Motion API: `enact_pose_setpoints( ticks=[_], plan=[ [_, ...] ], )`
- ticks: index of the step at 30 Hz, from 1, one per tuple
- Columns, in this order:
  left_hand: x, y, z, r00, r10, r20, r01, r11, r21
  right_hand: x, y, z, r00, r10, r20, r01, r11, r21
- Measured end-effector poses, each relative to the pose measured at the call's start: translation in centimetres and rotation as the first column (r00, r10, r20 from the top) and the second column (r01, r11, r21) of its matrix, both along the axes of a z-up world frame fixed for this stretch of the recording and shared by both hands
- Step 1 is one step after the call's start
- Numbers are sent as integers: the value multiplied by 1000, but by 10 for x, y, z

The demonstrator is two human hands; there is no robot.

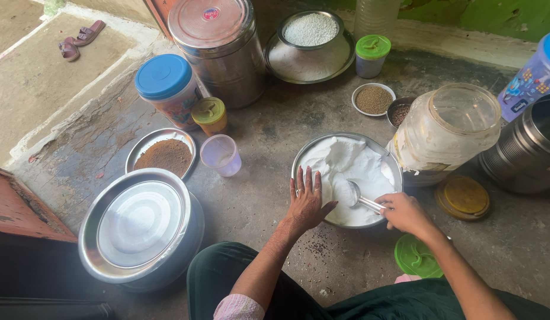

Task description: The person sits on the floor and repeatedly scoops white flour from a large metal plate with a ladle and pours it into a tall plastic storage jar, pressing the powder down between scoops. Other ingredient bowls and containers sit around the work area on the floor.

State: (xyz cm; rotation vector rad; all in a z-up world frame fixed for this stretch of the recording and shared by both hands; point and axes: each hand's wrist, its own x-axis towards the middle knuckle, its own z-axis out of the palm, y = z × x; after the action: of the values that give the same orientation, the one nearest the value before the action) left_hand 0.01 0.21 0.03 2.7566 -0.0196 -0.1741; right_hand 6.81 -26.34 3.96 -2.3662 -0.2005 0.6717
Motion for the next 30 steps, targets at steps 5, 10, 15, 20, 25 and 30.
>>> enact_pose_setpoints(
  ticks=[5, 10, 15, 20, 25, 30],
  plan=[
    [0, 0, 0, 997, -16, 75, 14, 1000, 22, 5, -9, 11, 998, -62, -23, 63, 997, 54],
    [0, 0, 4, 987, -29, 155, 36, 998, -49, 7, -25, 30, 990, -67, -127, 103, 949, 297],
    [-3, 0, 15, 974, 7, 228, -1, 1000, -28, 7, -38, 70, 953, -191, -235, 268, 893, 361],
    [-11, -1, 28, 950, 5, 312, 8, 999, -39, 12, -57, 105, 938, -216, -270, 340, 718, 607],
    [-17, -4, 34, 944, -44, 326, 46, 999, 1, 34, -82, 116, 941, -286, -179, 315, 551, 773],
    [-17, -6, 33, 950, -59, 308, 57, 998, 17, 47, -101, 112, 883, -469, 18, 266, 531, 805]
  ],
)
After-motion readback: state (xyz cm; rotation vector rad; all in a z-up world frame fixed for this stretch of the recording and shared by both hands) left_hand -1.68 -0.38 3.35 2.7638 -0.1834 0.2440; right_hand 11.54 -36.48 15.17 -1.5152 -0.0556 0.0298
